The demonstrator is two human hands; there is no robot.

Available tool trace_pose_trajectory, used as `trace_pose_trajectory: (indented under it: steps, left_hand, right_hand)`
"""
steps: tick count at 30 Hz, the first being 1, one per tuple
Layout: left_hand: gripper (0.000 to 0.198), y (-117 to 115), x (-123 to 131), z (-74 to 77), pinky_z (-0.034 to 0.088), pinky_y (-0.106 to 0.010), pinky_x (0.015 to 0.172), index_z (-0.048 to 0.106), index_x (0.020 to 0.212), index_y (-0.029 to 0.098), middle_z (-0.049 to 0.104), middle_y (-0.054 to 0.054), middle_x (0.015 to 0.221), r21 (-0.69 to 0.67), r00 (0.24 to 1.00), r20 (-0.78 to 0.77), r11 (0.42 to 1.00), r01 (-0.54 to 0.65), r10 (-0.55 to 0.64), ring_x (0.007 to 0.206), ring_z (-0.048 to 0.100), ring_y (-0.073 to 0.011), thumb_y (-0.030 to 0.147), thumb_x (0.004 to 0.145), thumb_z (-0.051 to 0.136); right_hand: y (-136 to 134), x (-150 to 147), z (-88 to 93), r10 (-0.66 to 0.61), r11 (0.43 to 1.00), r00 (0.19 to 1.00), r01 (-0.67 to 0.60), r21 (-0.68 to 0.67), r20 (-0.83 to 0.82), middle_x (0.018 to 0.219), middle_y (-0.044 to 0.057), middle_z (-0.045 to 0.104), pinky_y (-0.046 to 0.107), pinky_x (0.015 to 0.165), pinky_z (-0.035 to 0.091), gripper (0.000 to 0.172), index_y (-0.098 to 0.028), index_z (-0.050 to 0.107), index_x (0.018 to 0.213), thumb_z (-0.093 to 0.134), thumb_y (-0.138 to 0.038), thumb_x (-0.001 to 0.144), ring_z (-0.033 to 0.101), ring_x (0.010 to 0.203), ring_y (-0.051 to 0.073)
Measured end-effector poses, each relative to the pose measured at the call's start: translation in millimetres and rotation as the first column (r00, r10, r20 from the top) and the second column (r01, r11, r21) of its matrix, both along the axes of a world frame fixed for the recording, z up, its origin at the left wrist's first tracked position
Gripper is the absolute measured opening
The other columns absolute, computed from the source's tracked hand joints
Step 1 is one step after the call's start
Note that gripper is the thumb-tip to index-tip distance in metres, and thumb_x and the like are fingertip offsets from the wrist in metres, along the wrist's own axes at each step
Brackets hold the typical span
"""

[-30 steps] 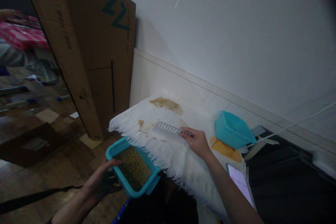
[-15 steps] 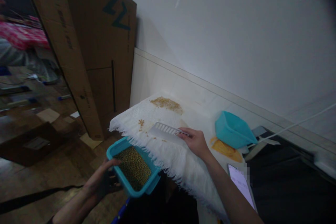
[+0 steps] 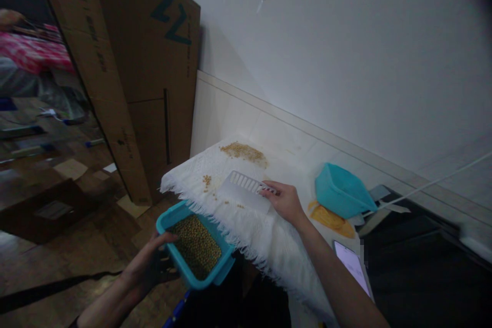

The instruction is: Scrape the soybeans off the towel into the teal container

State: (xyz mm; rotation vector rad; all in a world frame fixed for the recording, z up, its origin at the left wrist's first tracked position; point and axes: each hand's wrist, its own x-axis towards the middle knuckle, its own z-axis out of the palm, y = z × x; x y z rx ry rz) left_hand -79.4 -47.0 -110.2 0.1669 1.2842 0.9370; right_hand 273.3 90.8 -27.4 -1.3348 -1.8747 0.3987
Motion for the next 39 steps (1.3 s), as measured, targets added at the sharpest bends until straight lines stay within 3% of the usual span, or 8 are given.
trace_pose_trajectory:
  steps: [6, 11, 23, 33, 39]
  left_hand:
    - [0.041, -0.4, 1.1, 7.2, 0.060, -0.045, 0.073, 0.057, 0.109, 0.028, 0.069, -0.003, 0.079, -0.009, 1.000, 0.005, 1.000, 0.000, 0.000, 0.072, 0.070, -0.0293, 0.036, 0.076, 0.081]
    - [0.040, -0.8, 2.4, 10.1, 0.061, -0.045, 0.073, 0.057, 0.112, 0.028, 0.069, -0.003, 0.080, 0.009, 1.000, 0.021, 1.000, 0.008, -0.008, 0.075, 0.071, -0.0295, 0.035, 0.079, 0.080]
    - [0.042, -2.2, 0.7, 11.3, 0.060, -0.043, 0.071, 0.055, 0.112, 0.029, 0.067, -0.002, 0.081, 0.013, 1.000, 0.010, 1.000, 0.003, -0.003, 0.074, 0.069, -0.0278, 0.035, 0.078, 0.081]
    - [0.048, -1.8, 2.0, 16.2, 0.061, -0.045, 0.073, 0.058, 0.119, 0.027, 0.069, -0.003, 0.080, 0.007, 1.000, 0.011, 1.000, -0.006, 0.006, 0.074, 0.072, -0.0300, 0.035, 0.078, 0.080]
    - [0.044, -1.2, 1.5, 10.2, 0.060, -0.044, 0.071, 0.058, 0.111, 0.028, 0.066, -0.002, 0.077, -0.011, 1.000, 0.002, 1.000, -0.017, 0.017, 0.073, 0.070, -0.0292, 0.035, 0.075, 0.082]
  right_hand:
    - [2.7, 11.8, -0.2, -0.048, 0.999, 0.998, 0.048, -0.019, -0.030, 0.102, 0.007, 0.087, 0.040, 0.076, 0.069, 0.027, -0.023, 0.089, 0.106, 0.077, -0.029, 0.082, 0.084, 0.081, 0.030]
    - [-4.2, 3.4, -0.1, 0.007, 1.000, 0.997, -0.008, -0.012, -0.076, 0.106, 0.007, 0.086, 0.041, 0.080, 0.070, 0.025, -0.025, 0.089, 0.103, 0.082, -0.033, 0.081, 0.084, 0.090, 0.032]
    - [-2.7, -13.1, 3.8, 0.083, 0.996, 0.996, -0.084, -0.033, -0.023, 0.099, 0.006, 0.087, 0.038, 0.074, 0.069, 0.023, -0.027, 0.090, 0.101, 0.082, -0.030, 0.080, 0.084, 0.080, 0.029]
    - [13.5, 0.2, 1.3, -0.017, 1.000, 1.000, 0.017, -0.015, -0.025, 0.102, 0.007, 0.087, 0.041, 0.080, 0.069, 0.026, -0.025, 0.090, 0.102, 0.081, -0.029, 0.078, 0.084, 0.081, 0.030]
    - [6.7, 3.6, 4.0, -0.006, 1.000, 0.998, 0.005, -0.020, -0.067, 0.103, 0.007, 0.086, 0.041, 0.080, 0.070, 0.023, -0.025, 0.090, 0.100, 0.081, -0.032, 0.079, 0.085, 0.088, 0.032]
